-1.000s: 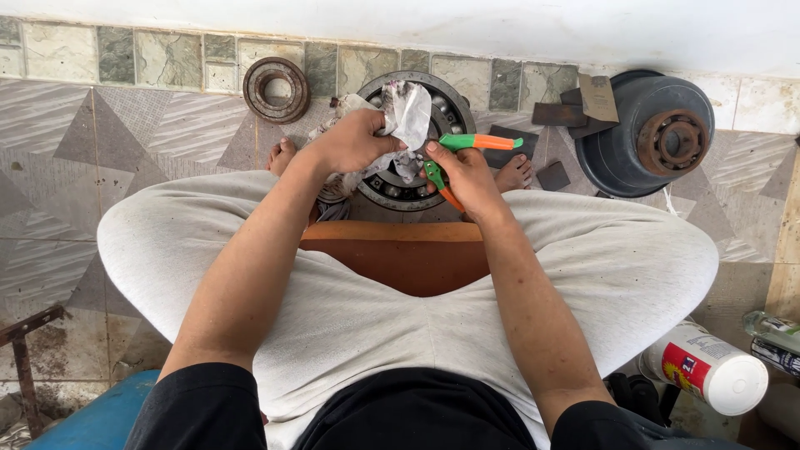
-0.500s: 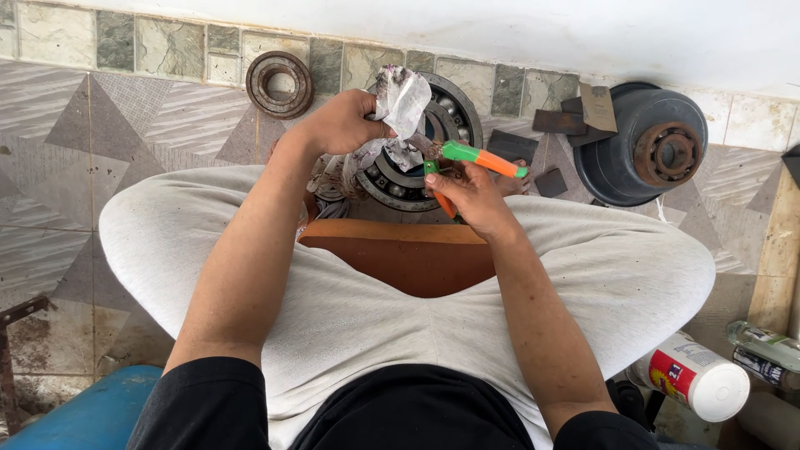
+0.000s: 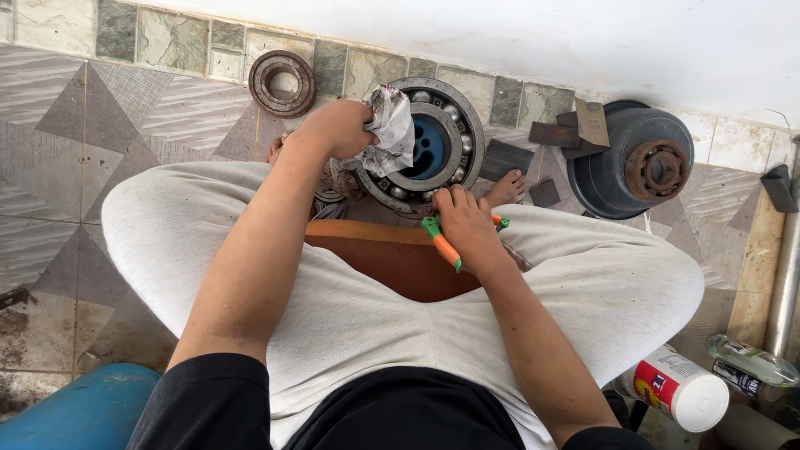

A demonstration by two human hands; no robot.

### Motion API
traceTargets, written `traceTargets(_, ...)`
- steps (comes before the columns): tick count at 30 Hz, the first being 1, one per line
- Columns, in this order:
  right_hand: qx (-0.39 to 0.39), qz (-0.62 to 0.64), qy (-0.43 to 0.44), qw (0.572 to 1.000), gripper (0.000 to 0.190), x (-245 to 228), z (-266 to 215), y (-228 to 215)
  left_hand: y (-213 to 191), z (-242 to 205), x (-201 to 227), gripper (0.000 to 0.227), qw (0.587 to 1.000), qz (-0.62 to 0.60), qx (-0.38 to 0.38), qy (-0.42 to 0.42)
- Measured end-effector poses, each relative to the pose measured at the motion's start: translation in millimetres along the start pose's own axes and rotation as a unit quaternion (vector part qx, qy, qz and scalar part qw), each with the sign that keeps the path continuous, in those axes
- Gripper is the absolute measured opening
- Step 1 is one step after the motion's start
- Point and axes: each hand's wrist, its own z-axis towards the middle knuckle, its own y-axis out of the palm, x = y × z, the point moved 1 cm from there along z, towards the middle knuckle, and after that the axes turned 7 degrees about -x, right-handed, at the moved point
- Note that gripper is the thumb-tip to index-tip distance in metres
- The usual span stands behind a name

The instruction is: Cleaning a large industrial bearing unit using a cloth and a small hand tool to remove old grease and debris.

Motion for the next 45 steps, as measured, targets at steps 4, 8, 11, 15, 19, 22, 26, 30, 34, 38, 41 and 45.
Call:
traceTargets(4, 0.026, -0.010, -0.017, 0.999, 0.061, -13, -4, -14, -1, -1, 2, 0.043, 1.000, 0.008, 0.000, 0.001)
traceTargets(8, 0.058, 0.011, -0.009, 0.998, 0.038, -20, -13, -41, -3, -8, 8, 0.042, 1.000, -0.003, 0.000, -0.003)
traceTargets(11, 0.066, 0.004, -0.012, 0.998, 0.034, -20, -9, -42, -4, -11, 7, 0.042, 1.000, -0.007, 0.004, -0.003)
traceTargets(15, 0.097, -0.029, -0.024, 0.995, 0.033, -11, 7, -18, -4, -11, 9, 0.042, 1.000, 0.002, -0.004, -0.004)
traceTargets(19, 0.065, -0.024, 0.024, 0.997, 0.054, -24, 10, -21, -7, -13, 13, 0.041, 1.000, -0.007, -0.004, -0.007)
traceTargets(22, 0.015, -0.029, 0.061, 0.998, 0.070, -54, -5, -49, -3, -11, 11, 0.041, 1.000, -0.005, -0.001, -0.012)
traceTargets(26, -0.018, 0.008, 0.074, 0.997, 0.082, -58, -4, -45, -3, -11, 10, 0.040, 1.000, -0.004, 0.001, -0.010)
traceTargets(30, -0.005, 0.008, 0.080, 0.997, 0.085, -65, -16, -66, -5, -14, 14, 0.041, 1.000, -0.003, -0.002, -0.012)
traceTargets(34, -0.005, -0.006, 0.083, 0.996, 0.084, -55, -14, -53, -5, -12, 14, 0.042, 1.000, 0.007, 0.001, -0.011)
traceTargets(38, 0.014, -0.030, 0.079, 0.996, 0.078, -44, -14, -46, -9, -20, 20, 0.042, 1.000, 0.000, -0.005, -0.009)
traceTargets(41, 0.014, -0.024, 0.074, 0.997, 0.068, -52, -24, -73, -13, -23, 21, 0.040, 0.999, -0.034, -0.010, 0.010)
traceTargets(45, 0.028, 0.051, 0.059, 0.997, 0.044, -31, -27, -77, -25, -46, 47, 0.040, 0.983, -0.162, -0.032, 0.086)
